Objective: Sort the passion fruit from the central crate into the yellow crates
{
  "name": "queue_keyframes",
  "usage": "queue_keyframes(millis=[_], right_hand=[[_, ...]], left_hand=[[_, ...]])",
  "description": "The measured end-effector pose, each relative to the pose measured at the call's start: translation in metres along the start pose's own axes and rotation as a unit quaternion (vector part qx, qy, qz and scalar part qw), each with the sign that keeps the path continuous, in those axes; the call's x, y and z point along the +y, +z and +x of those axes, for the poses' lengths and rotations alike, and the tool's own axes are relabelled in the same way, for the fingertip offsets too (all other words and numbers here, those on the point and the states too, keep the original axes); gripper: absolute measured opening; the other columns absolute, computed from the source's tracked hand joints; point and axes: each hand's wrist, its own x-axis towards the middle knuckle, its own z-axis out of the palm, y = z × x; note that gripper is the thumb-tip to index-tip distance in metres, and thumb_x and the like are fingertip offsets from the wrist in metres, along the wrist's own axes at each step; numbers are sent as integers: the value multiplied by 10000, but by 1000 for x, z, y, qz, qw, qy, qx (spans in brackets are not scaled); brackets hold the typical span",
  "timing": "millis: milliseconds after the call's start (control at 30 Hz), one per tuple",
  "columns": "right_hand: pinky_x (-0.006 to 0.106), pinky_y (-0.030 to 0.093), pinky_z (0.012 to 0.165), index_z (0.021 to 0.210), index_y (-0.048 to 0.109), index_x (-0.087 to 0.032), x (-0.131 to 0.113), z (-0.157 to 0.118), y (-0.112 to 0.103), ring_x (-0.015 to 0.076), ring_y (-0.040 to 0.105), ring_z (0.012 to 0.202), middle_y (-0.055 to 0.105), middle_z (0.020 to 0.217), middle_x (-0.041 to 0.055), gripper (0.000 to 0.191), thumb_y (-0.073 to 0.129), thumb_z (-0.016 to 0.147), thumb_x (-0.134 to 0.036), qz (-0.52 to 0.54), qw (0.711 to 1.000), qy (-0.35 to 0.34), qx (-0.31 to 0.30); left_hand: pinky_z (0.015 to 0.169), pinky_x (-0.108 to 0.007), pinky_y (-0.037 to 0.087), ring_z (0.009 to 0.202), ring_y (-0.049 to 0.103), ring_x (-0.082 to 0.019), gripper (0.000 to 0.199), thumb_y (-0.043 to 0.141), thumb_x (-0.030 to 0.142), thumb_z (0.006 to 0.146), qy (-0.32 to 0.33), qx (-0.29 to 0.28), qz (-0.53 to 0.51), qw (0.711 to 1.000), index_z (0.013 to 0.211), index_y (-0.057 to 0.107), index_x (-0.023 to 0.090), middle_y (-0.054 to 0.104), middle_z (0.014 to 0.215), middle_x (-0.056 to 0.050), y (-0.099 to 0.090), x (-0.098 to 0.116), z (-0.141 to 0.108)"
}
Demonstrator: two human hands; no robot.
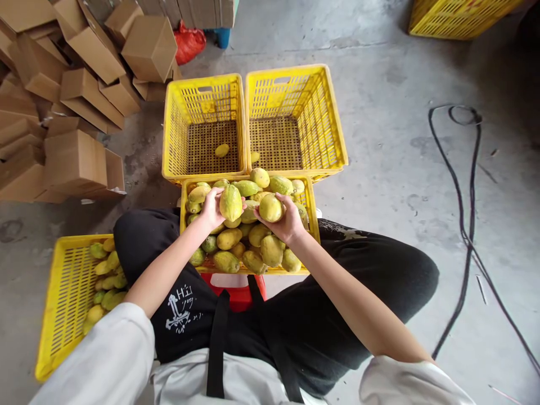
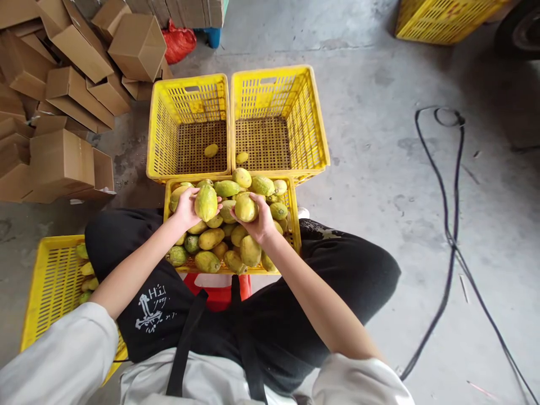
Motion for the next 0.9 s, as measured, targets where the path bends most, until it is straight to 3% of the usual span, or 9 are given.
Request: queue_keyframes(millis=[233,500,700,900], right_hand=[[428,616,690,853,543,-250,1,0,0,237,666,823,665,765,20,192,593,727,-385,-5,999,10,-33],[413,616,703,868,556,-250,0,-4,5,251,677,846,668,703,21,209,639,699,-343,-2,997,29,-75],[377,631,672,879,558,-219,1,-2,4,203,673,737,672,753,18,193,657,732,-297,7,999,2,-40],[397,636,699,871,565,-242,4,-1,5,202,674,791,671,794,-8,103,603,775,-246,-12,999,-11,-29]], left_hand=[[720,-384,569,799,687,-252,320,473,328,806,24,-1,56,998,1007,623,130,690,780,-101,5,-1,-4],[743,-385,573,785,688,-241,277,505,335,823,9,10,55,998,984,606,133,679,711,-72,5,-3,-3],[745,-403,570,744,693,-241,166,560,319,800,-20,8,52,998,863,578,166,655,691,-51,6,-8,-3],[672,-344,564,659,675,-201,137,622,283,769,-21,41,69,997,786,537,177,624,649,-18,8,-12,-4]])
